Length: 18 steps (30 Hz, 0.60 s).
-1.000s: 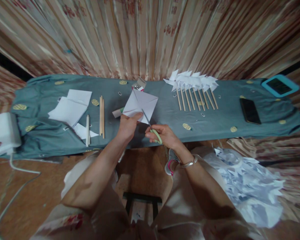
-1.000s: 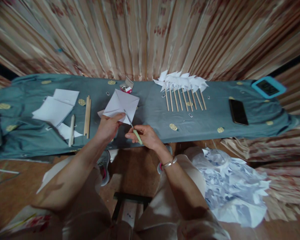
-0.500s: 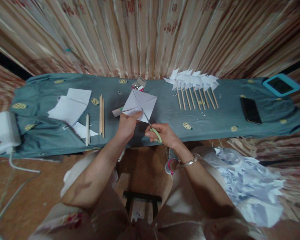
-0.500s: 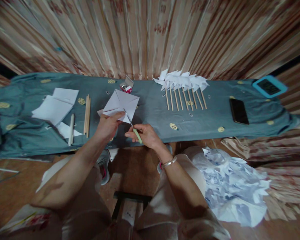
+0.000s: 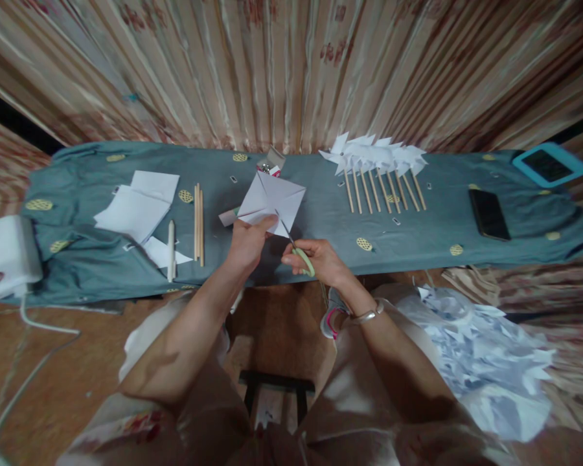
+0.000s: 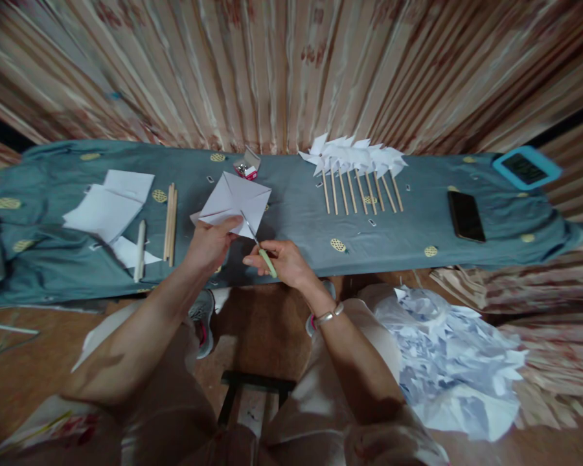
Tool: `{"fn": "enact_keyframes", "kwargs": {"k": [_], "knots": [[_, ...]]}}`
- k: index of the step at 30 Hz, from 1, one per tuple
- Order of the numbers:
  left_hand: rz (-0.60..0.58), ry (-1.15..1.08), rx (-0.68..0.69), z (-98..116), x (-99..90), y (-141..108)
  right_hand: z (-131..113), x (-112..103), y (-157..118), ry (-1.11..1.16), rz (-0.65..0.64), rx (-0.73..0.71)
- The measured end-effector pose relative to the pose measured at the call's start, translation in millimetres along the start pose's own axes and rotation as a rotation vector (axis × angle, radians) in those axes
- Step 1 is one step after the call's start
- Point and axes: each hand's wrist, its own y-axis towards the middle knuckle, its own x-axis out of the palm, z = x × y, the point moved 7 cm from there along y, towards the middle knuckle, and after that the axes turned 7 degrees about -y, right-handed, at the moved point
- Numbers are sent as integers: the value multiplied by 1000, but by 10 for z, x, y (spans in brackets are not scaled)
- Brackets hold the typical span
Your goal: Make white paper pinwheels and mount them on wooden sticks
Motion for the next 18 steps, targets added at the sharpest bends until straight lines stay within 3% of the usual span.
{"fn": "enact_keyframes", "kwargs": {"k": [12,18], "knots": [[-17,-26,-7,-3,-9,5,55,2,-11,-6,-24,11],[-6,-67,31,108,-39,52,195,-48,-38,-17,-23,59]]}}
